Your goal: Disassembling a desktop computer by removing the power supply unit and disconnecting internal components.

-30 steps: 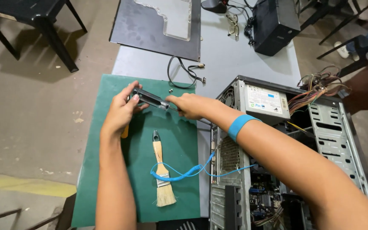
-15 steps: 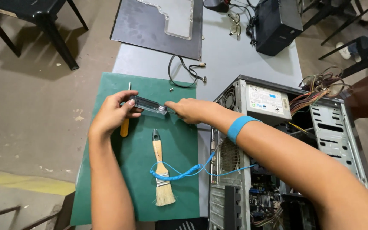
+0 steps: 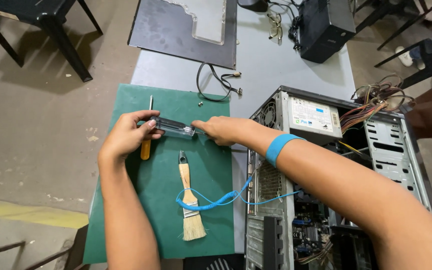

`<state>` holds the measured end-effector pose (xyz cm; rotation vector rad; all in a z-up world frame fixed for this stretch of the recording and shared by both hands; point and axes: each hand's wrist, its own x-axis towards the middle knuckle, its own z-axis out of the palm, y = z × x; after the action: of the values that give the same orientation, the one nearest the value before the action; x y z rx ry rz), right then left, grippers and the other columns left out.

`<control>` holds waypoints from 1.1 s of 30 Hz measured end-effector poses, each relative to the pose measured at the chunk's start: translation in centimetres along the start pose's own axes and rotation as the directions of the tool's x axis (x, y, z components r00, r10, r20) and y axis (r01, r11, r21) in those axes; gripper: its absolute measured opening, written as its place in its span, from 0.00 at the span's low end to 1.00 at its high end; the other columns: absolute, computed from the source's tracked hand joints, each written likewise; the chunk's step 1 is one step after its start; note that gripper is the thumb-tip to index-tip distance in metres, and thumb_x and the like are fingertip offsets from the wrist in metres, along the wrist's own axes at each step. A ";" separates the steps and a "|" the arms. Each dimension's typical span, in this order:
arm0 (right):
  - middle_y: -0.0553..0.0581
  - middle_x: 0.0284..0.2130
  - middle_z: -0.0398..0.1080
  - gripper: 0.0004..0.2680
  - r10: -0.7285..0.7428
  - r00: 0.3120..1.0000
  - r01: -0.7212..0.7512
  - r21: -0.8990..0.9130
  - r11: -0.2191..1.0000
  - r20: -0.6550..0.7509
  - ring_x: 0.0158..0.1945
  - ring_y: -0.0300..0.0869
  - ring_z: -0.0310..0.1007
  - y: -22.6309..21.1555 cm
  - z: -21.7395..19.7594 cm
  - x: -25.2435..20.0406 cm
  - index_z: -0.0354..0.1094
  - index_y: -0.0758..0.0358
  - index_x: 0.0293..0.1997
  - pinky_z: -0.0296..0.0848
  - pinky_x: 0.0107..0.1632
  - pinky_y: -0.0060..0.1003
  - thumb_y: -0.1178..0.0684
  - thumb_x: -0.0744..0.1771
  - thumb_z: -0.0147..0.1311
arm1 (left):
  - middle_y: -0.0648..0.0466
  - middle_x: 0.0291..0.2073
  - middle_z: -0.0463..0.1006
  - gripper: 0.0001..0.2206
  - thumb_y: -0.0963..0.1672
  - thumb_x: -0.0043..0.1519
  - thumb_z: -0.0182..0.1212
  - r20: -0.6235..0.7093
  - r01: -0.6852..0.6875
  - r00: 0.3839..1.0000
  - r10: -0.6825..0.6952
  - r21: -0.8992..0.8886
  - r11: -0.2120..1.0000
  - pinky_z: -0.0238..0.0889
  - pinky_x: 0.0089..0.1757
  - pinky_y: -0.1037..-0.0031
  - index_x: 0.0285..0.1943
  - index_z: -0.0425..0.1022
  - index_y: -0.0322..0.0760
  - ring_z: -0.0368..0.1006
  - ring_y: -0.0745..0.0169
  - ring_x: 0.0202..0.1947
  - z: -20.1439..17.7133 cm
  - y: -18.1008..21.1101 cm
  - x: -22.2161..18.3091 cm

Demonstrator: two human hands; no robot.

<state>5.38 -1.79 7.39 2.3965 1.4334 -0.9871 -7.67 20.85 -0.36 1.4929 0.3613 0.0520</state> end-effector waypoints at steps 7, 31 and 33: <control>0.71 0.45 0.74 0.17 -0.007 1.000 0.007 -0.002 1.000 -0.016 0.49 0.64 0.76 0.6 0.4 0.6 0.52 0.56 0.70 0.78 0.49 0.54 0.56 0.71 0.46 | 0.28 0.51 0.70 0.16 0.39 0.70 0.49 -0.024 0.011 1.000 -0.012 -0.006 1.000 0.80 0.42 0.59 0.64 0.69 0.18 0.80 0.38 0.41 0.4 -0.4 0.3; 0.75 0.48 0.72 0.15 0.071 0.997 -0.069 -0.063 0.996 0.027 0.53 0.68 0.75 1.0 1.0 1.3 0.50 0.56 0.68 0.77 0.53 0.59 0.51 0.72 0.43 | 0.32 0.60 0.63 0.17 0.36 0.69 0.47 0.012 -0.073 0.997 0.073 -0.033 0.997 0.80 0.44 0.56 0.68 0.65 0.19 0.79 0.34 0.44 -0.3 -3.0 2.0; 0.76 0.48 0.72 0.16 0.090 0.995 -0.089 -0.030 0.996 0.042 0.52 0.69 0.74 0.8 1.0 1.2 0.49 0.57 0.70 0.77 0.53 0.59 0.51 0.72 0.42 | 0.31 0.61 0.63 0.18 0.36 0.69 0.48 0.010 -0.074 0.997 0.074 -0.027 0.997 0.79 0.44 0.53 0.68 0.65 0.20 0.78 0.31 0.44 -0.2 -3.1 2.0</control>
<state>6.00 -1.80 5.72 2.3818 1.3047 -0.9846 -6.44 21.28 -3.81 1.4798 0.2950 0.1069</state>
